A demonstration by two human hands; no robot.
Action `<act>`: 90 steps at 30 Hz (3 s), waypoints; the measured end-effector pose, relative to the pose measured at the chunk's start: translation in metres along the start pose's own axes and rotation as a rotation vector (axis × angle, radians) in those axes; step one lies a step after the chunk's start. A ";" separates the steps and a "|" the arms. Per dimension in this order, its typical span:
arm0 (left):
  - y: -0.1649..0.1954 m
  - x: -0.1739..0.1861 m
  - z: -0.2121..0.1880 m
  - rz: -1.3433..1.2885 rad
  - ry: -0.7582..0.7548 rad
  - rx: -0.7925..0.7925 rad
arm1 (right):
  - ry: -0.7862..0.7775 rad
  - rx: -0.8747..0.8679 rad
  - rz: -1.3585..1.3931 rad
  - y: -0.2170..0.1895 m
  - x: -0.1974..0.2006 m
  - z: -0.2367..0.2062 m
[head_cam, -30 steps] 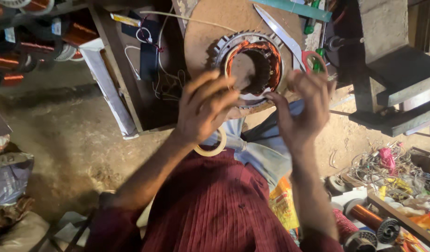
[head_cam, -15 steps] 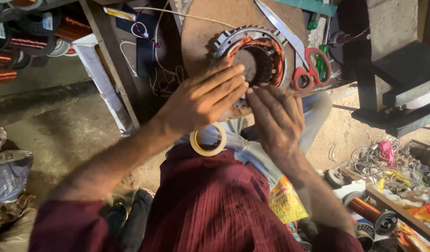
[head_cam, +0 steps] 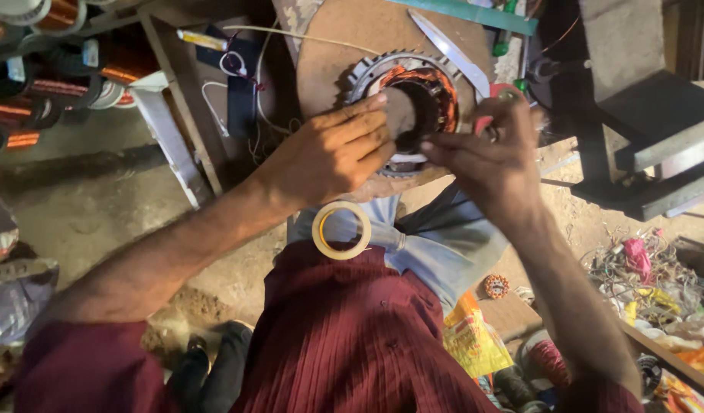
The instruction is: The person cuts a strip of green insulating tape and wraps it around a motor stator. They then apply beige tape to secure the copper windings and use a wooden stick to press the tape into place.
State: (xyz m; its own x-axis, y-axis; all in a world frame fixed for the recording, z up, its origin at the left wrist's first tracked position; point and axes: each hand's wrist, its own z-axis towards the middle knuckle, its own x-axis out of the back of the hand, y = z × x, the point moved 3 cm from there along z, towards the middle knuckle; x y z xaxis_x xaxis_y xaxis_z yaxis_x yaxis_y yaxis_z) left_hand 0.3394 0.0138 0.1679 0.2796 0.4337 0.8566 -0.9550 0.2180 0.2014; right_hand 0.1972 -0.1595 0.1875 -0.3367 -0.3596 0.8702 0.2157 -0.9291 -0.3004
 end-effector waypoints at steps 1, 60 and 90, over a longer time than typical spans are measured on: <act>0.001 -0.002 -0.001 0.046 -0.013 0.019 | 0.008 -0.021 -0.021 0.002 0.000 -0.002; 0.157 -0.111 -0.128 -0.302 -0.220 0.594 | 0.056 -0.779 0.629 -0.092 -0.109 -0.177; 0.133 -0.070 -0.078 -0.608 -0.162 1.084 | 0.311 -1.120 0.405 -0.037 -0.056 -0.192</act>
State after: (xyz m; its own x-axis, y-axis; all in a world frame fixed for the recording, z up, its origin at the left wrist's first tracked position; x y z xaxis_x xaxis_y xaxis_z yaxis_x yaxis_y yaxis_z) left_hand 0.2004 0.0807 0.0977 0.7614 0.3858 0.5210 -0.2879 -0.5189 0.8049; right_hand 0.0325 -0.1216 0.0749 -0.6651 -0.5020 0.5528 -0.4988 -0.2522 -0.8292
